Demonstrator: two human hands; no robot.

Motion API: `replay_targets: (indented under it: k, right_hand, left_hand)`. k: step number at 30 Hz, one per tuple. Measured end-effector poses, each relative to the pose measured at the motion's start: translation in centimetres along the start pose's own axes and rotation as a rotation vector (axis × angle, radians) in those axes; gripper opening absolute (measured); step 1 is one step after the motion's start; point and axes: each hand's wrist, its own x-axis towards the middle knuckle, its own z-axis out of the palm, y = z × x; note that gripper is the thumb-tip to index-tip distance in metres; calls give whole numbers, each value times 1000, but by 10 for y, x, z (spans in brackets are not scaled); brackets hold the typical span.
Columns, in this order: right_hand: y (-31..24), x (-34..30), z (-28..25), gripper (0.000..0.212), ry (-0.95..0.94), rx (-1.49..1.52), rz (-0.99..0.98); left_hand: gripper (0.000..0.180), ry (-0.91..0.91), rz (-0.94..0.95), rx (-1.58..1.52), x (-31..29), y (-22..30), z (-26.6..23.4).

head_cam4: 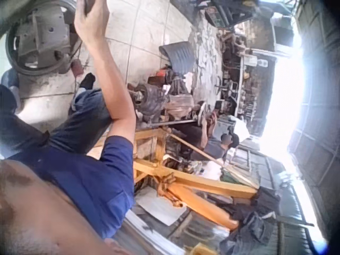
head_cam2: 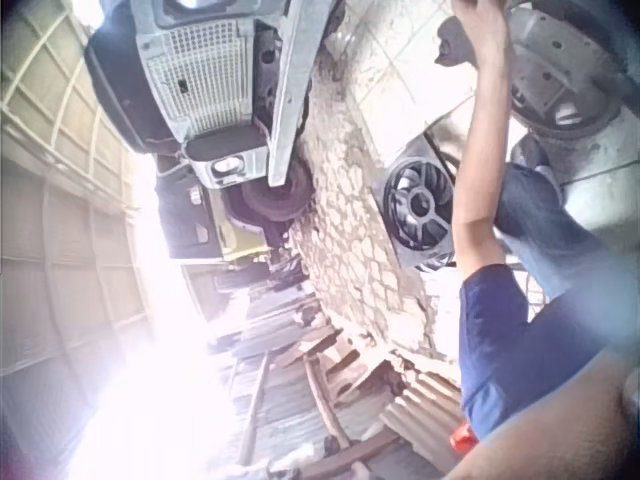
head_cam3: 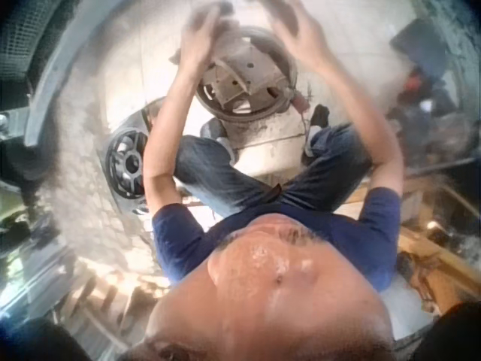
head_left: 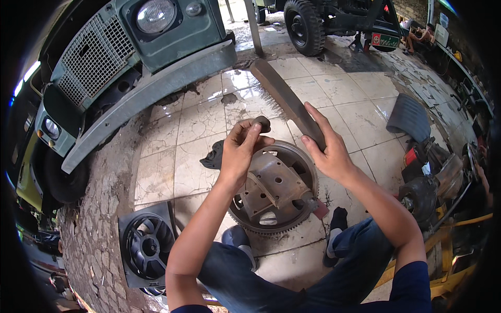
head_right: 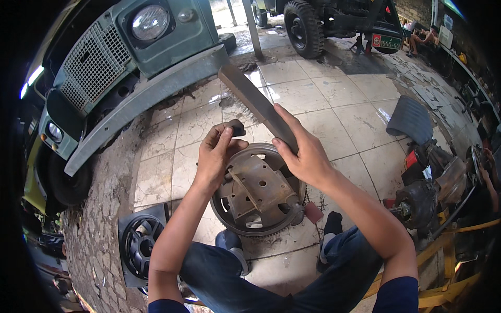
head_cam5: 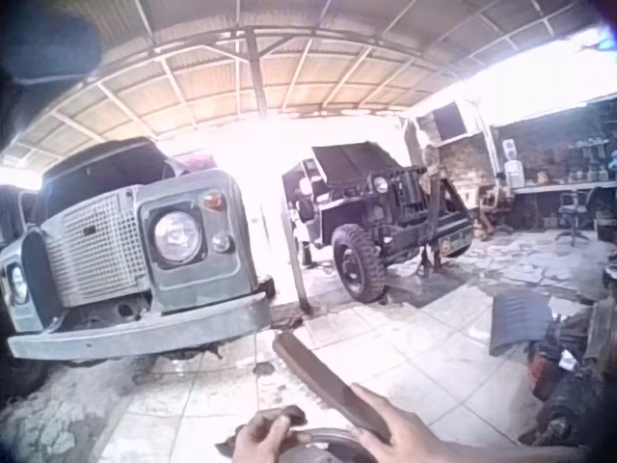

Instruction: The person sits on the floor and uses a sandpaper to smooth the surface of brake shoes inside a brake drum. The person repeatedly sands, inspects, and repositions the brake shoes and drum components.

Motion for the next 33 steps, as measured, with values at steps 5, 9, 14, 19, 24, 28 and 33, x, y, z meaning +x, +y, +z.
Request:
replay_targets:
  k: [5, 9, 14, 19, 24, 28, 33]
  right_hand:
    - [-9, -2, 2, 60, -51, 95, 45]
    - [-11, 8, 13, 59, -59, 179, 9]
    - [-22, -9, 24, 59, -126, 342, 84]
    - [-22, -16, 24, 59, -221, 197, -43]
    - [-19, -17, 30, 57, -249, 294, 49]
    - [-22, -18, 37, 55, -329, 146, 208]
    - [-8, -22, 47, 56, -280, -6, -52]
  left_hand:
    - [32, 6, 35, 26, -5, -8, -31]
    - [32, 160, 130, 166, -7, 25, -33]
    - [28, 190, 194, 270, -25, 23, -47]
    - [27, 74, 196, 437, -44, 15, -50]
    - [25, 59, 207, 553, -47, 3, -57]
    - [27, 87, 128, 586, -47, 2, -71]
    - [34, 97, 179, 676, -33, -15, -88]
